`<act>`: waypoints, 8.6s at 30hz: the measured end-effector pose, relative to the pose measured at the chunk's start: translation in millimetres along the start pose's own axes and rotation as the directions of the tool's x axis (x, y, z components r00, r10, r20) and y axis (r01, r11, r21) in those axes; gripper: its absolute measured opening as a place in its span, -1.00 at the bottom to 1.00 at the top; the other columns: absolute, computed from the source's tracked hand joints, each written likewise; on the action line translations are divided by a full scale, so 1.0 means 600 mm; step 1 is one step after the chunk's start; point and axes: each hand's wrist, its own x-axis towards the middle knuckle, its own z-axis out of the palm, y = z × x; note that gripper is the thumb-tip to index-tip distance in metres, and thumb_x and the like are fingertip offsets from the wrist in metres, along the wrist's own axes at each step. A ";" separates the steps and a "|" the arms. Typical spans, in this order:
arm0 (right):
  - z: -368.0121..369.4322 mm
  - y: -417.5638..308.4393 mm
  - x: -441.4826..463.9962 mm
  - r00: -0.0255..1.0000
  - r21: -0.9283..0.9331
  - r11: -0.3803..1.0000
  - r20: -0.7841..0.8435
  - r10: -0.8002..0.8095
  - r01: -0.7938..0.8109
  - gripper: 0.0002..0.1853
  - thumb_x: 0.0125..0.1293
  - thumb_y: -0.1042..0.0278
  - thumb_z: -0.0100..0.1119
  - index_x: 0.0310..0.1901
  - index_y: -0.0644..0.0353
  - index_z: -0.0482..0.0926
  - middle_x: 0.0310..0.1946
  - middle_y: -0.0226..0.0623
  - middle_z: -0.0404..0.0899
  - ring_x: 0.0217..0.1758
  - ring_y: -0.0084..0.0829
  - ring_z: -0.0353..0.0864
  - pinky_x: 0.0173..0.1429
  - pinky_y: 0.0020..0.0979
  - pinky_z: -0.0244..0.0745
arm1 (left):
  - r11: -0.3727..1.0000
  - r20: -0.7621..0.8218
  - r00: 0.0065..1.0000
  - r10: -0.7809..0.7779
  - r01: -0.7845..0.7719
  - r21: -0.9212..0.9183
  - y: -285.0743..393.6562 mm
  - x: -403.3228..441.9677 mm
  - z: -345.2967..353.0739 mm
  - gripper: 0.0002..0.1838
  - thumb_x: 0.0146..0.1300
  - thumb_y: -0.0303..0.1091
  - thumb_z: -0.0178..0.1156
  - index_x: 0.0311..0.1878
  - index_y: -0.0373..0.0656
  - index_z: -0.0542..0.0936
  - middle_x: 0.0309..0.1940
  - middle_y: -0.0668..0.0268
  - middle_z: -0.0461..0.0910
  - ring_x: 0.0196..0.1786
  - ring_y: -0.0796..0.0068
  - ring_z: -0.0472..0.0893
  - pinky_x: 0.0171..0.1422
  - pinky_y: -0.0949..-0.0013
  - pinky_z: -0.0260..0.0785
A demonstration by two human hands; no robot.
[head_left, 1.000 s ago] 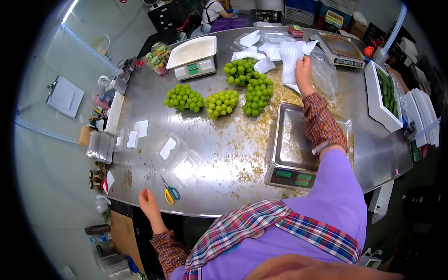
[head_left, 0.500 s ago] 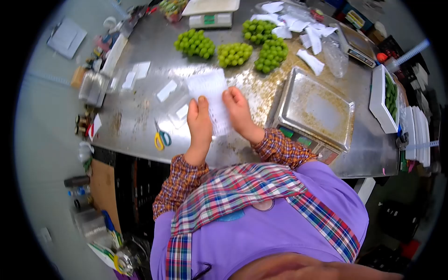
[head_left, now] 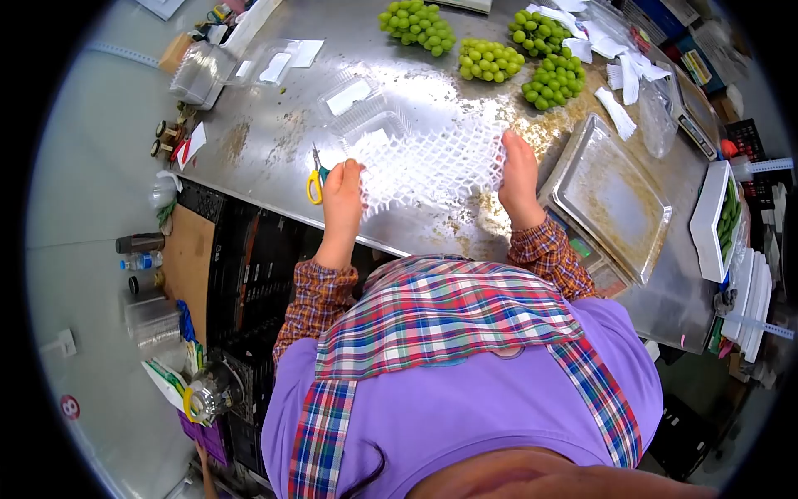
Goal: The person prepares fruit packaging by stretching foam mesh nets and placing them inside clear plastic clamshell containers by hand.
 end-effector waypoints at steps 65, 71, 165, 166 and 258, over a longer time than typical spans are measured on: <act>-0.342 -0.298 0.354 0.946 -0.981 -0.109 0.182 -0.267 0.158 -0.76 0.18 0.30 0.24 -0.13 0.18 0.67 -0.23 -0.15 0.70 -0.16 -0.24 0.68 -0.06 -0.30 0.55 | 0.305 0.732 0.676 0.079 -0.716 0.628 -0.118 0.232 0.033 -0.57 -0.14 -0.42 0.44 -0.12 0.13 0.61 -0.03 0.20 0.43 0.06 0.01 0.37 0.16 0.09 0.33; -0.484 -0.234 0.522 0.965 -0.951 -0.301 0.013 -0.262 -0.069 -0.60 0.09 0.20 0.23 -0.04 0.20 0.62 -0.11 0.02 0.65 -0.06 -0.07 0.65 0.08 -0.19 0.50 | 0.345 0.708 0.702 0.073 -0.684 0.643 -0.105 0.179 0.057 -0.62 -0.10 -0.36 0.43 -0.13 0.11 0.63 -0.02 0.22 0.44 0.07 0.03 0.37 0.17 0.12 0.32; -0.060 0.113 -0.138 0.944 -0.790 0.575 0.317 0.086 0.213 -0.74 0.05 0.40 0.16 -0.19 0.27 0.59 -0.34 -0.13 0.56 -0.29 -0.22 0.58 -0.17 -0.32 0.47 | 0.399 0.472 0.414 0.779 -0.907 0.137 -0.053 0.160 -0.056 -0.72 0.05 -0.70 0.21 -0.18 -0.25 0.41 -0.11 0.09 0.56 -0.08 0.21 0.58 -0.02 0.35 0.47; -0.059 0.100 -0.136 0.949 -0.810 0.556 0.294 0.113 0.185 -0.73 0.04 0.39 0.17 -0.19 0.27 0.59 -0.34 -0.12 0.57 -0.29 -0.22 0.58 -0.17 -0.31 0.48 | 0.409 0.467 0.430 0.773 -0.900 0.152 -0.048 0.164 -0.050 -0.70 0.04 -0.72 0.19 -0.16 -0.26 0.41 -0.10 0.08 0.56 -0.08 0.20 0.58 -0.04 0.37 0.48; -0.130 -0.317 0.449 0.865 -0.656 0.639 0.500 -0.033 0.403 -0.53 0.30 0.14 0.20 0.16 0.21 0.52 0.06 -0.20 0.61 0.04 -0.32 0.62 0.16 -0.33 0.50 | 0.890 0.129 0.964 -0.232 0.264 -0.372 0.078 0.040 0.119 -0.47 0.51 -0.06 -0.18 0.26 -0.35 0.35 0.12 0.09 0.53 0.11 0.23 0.59 0.24 0.23 0.44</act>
